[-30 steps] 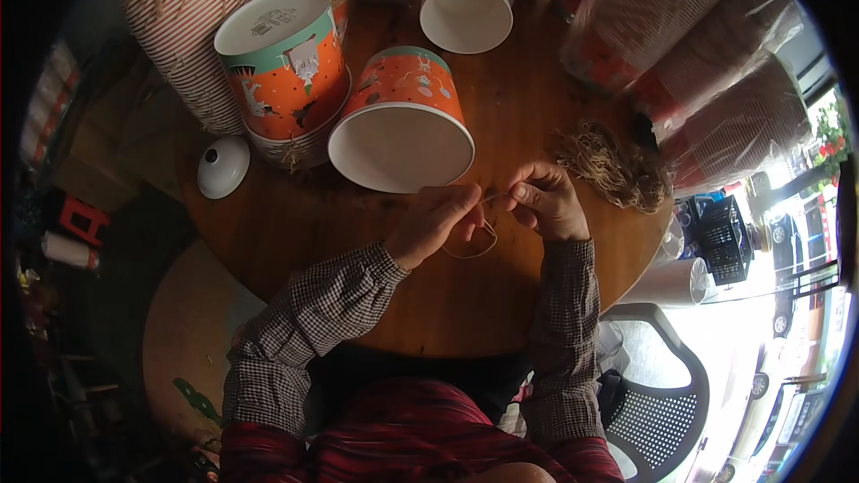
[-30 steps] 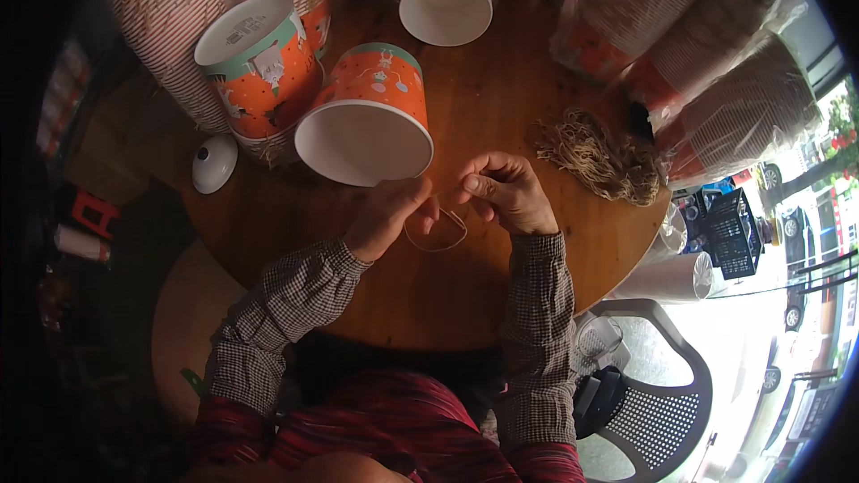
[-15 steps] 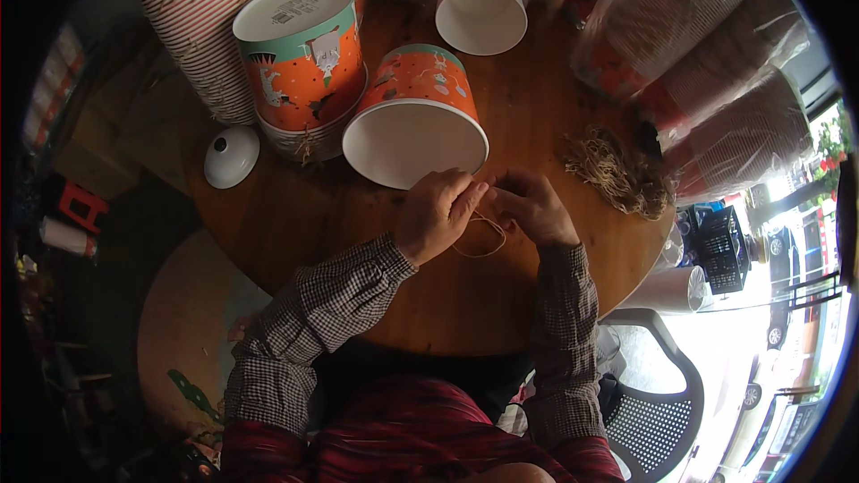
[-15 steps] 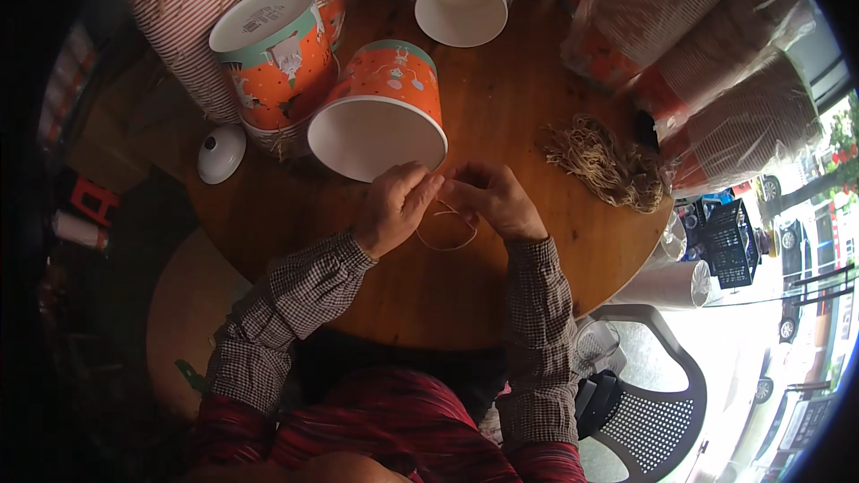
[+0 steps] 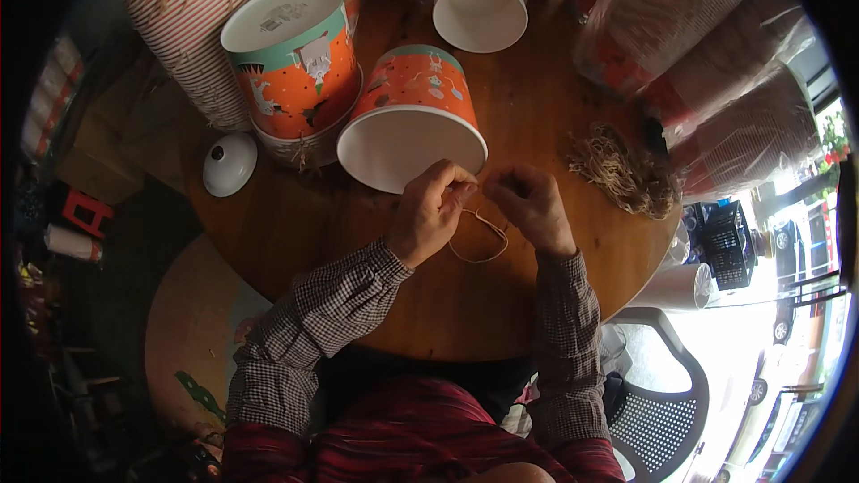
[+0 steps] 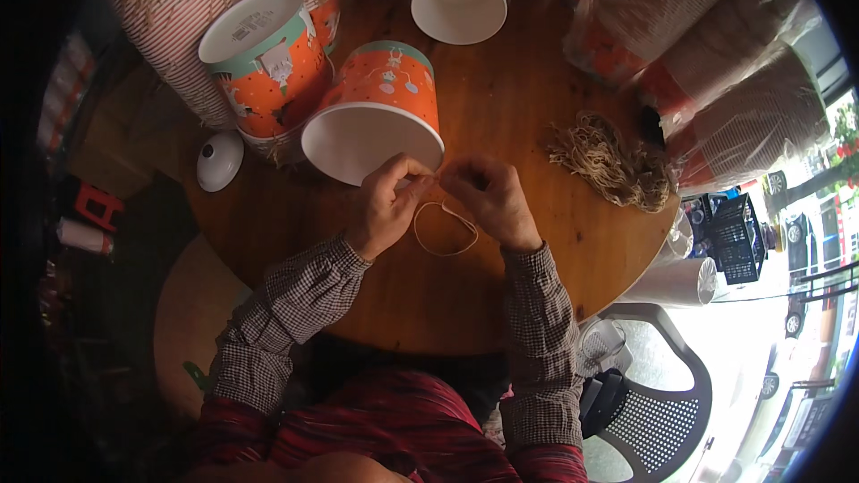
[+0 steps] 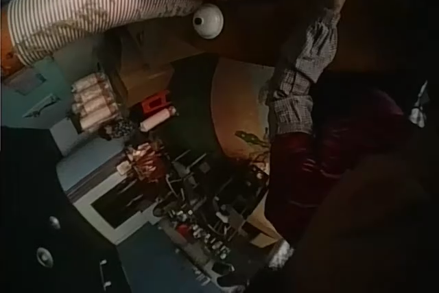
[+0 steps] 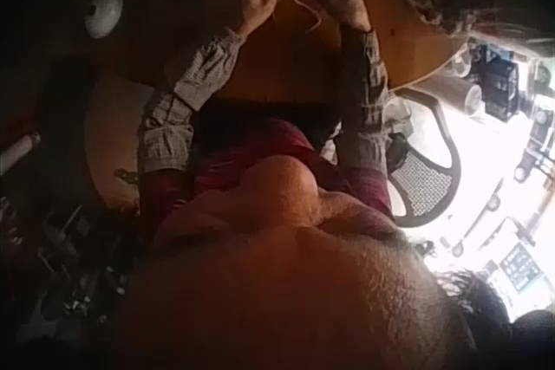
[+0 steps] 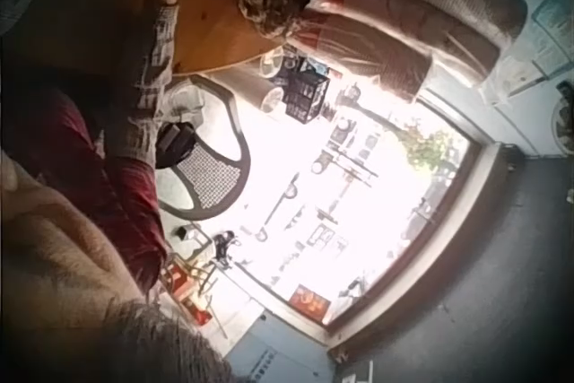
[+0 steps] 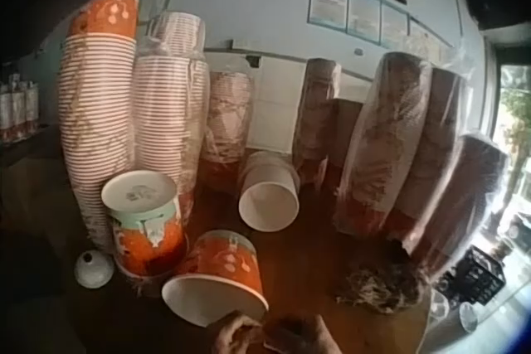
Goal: Threading string handles through pre-punched holes in decorative paper buckets.
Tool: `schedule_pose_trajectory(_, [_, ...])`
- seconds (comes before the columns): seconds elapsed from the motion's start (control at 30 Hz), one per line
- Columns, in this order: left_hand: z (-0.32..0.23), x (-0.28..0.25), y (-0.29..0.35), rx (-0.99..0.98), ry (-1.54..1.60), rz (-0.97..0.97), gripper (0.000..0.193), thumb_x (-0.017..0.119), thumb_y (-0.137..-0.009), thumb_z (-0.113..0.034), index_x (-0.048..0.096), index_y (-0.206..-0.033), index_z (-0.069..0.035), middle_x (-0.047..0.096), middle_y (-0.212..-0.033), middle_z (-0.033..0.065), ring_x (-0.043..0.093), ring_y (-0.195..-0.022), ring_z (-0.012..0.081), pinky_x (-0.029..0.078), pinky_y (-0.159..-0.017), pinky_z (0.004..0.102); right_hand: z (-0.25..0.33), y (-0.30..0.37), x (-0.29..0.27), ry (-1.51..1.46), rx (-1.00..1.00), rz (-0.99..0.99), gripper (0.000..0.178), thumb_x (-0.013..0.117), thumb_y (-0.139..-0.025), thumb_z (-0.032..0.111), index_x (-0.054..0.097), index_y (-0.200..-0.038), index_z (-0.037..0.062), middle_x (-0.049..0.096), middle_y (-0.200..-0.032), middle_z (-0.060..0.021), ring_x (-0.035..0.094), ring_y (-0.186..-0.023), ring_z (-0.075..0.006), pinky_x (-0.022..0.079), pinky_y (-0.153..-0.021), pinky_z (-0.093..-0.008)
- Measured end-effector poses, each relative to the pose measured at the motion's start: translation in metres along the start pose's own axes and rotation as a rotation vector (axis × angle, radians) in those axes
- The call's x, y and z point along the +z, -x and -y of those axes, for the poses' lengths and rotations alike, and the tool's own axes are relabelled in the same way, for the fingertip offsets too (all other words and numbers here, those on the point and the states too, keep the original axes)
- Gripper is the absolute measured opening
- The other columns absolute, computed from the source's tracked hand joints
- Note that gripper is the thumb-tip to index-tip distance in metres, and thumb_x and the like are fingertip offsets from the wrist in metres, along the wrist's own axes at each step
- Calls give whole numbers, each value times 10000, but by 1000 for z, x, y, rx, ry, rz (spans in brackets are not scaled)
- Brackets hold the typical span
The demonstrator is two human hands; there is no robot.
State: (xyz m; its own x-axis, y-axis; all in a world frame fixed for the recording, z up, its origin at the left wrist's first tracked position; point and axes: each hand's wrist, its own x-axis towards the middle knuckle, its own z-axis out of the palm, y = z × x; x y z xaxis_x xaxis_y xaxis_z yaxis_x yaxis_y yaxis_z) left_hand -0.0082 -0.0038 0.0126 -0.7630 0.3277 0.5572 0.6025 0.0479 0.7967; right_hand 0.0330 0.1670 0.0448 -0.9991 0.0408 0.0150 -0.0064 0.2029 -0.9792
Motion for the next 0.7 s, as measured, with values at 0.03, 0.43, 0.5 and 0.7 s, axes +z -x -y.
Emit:
schedule_pose_trajectory(0.03, [-2, 0, -1, 22, -12, -3, 89, 607, -881, -55, 536, -876, -1, 572, -787, 87, 584, -734, 207, 465, -654, 308, 1, 1, -2, 13, -26, -28, 108, 676, -848, 73, 643, -918, -2, 611, -759, 19, 523, -688, -21, 429, -597, -180])
schedule_pose_trajectory(0.43, [-9, -2, 0, -377, 256, 203, 253, 506, -976, -196, 530, -804, -13, 488, -646, 51, 468, -565, 125, 381, -527, 283, 4, 5, -3, -75, -2, 56, 73, 647, -870, 60, 629, -895, -5, 570, -734, 51, 485, -658, -3, 390, -563, -172])
schedule_pose_trajectory(0.5, [-7, 0, 1, -252, 178, 112, 223, 520, -965, -168, 532, -811, -7, 513, -659, 69, 494, -576, 155, 395, -537, 304, 3, 3, 0, -53, 7, 52, 80, 653, -866, 63, 630, -899, -5, 569, -735, 54, 480, -658, -1, 386, -563, -171])
schedule_pose_trajectory(0.7, [-4, 0, -1, -78, -30, 16, 115, 567, -907, -90, 532, -851, 3, 564, -748, 171, 574, -676, 330, 434, -584, 387, -12, -4, 3, 3, -75, 22, 89, 670, -851, 65, 639, -901, -1, 549, -708, 68, 450, -627, 3, 360, -534, -173])
